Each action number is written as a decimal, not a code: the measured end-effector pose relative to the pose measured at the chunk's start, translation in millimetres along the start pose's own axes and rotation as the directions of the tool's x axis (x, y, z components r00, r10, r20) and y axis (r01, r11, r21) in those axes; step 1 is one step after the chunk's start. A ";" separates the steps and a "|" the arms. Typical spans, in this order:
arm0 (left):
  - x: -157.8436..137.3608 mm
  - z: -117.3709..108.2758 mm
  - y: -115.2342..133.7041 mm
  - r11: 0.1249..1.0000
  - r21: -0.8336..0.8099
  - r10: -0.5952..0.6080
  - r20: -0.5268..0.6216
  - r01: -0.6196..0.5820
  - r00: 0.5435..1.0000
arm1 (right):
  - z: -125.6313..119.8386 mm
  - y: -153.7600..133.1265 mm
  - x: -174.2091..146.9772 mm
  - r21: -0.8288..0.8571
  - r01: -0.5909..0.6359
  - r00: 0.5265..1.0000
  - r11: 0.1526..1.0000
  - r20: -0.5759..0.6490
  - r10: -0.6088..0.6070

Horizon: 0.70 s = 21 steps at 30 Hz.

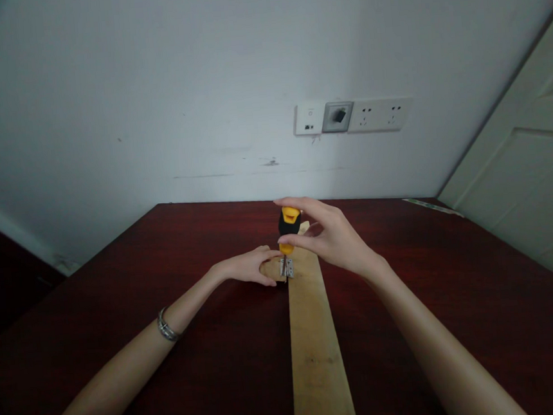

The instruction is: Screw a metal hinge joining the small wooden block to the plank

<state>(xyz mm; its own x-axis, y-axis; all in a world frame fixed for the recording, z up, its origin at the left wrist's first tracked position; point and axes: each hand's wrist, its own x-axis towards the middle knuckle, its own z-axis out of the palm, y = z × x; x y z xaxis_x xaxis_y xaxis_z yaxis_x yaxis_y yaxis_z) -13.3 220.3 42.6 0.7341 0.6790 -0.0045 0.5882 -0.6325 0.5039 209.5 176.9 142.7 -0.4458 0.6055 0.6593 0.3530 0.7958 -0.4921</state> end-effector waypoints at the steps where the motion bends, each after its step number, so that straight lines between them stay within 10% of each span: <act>1: -0.1 -0.2 0.2 1.000 0.002 0.004 -0.002 -0.004 1.000 | -0.1 -0.1 -0.1 -0.004 -0.001 1.000 1.000 -0.002 0.001; 21: 1.0 -1.7 2.8 0.991 -0.134 0.005 -0.043 -0.011 0.999 | 0.6 -1.2 0.1 -0.032 0.003 1.000 0.999 0.030 -0.002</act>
<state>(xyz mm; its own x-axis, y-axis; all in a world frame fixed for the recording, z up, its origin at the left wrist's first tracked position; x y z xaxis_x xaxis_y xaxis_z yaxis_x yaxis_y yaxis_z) -11.6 219.9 45.5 0.7216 0.6913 0.0356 0.5296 -0.5845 0.6148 208.5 176.1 143.1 -0.4709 0.6042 0.6428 0.3781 0.7966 -0.4717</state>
